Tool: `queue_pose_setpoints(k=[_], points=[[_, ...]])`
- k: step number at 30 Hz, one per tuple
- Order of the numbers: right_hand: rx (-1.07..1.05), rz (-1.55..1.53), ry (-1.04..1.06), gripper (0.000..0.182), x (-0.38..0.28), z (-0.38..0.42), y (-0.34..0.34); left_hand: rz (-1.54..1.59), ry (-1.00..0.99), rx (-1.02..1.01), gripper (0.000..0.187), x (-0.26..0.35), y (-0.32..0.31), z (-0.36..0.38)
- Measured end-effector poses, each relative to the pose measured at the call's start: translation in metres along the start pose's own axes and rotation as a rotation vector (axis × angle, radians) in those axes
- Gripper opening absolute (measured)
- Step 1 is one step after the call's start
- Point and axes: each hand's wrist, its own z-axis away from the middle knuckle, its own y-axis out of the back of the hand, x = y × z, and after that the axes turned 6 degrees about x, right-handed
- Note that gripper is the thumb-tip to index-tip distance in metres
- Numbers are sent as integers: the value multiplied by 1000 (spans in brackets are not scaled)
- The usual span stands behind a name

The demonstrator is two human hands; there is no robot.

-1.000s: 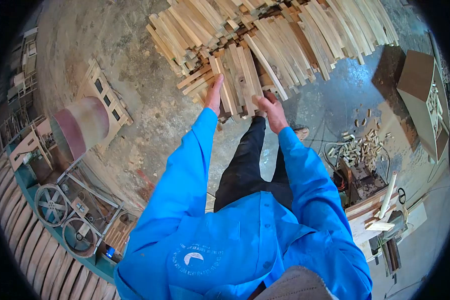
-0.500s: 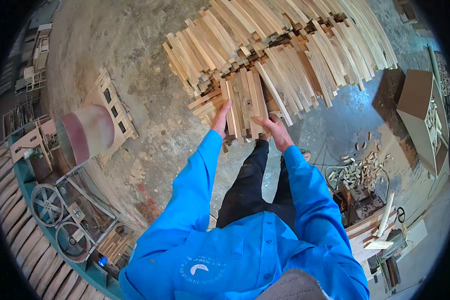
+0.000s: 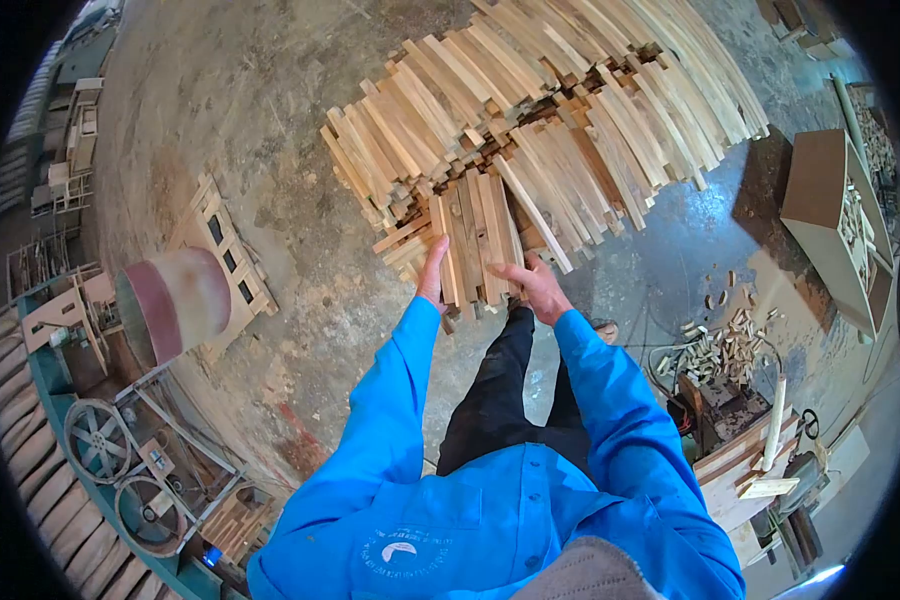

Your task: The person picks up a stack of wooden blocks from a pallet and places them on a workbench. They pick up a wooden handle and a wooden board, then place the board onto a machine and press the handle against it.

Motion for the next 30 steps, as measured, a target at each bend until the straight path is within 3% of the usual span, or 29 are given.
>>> queue_pose_setpoints(k=[6,11,16,21,25,27,30], points=[[-6,6,53,80,-2,21,-4,-5,-69,28,89,-4,-9,33],[29,-36,88,76,5,56,-6,59,7,-55,84,-14,-1,63],[30,-28,79,78,9,121,8,-16,-37,-104,88,-18,-25,121],[145,-134,135,82,10,187,39,-136,3,-123,87,-20,-75,161],[291,-280,235,80,14,253,79,-264,20,-297,81,-36,-137,178],[363,-344,281,79,21,287,102,-384,18,-513,78,-51,-175,185],[485,-481,358,77,37,340,132,-576,27,-587,77,-95,-222,179]])
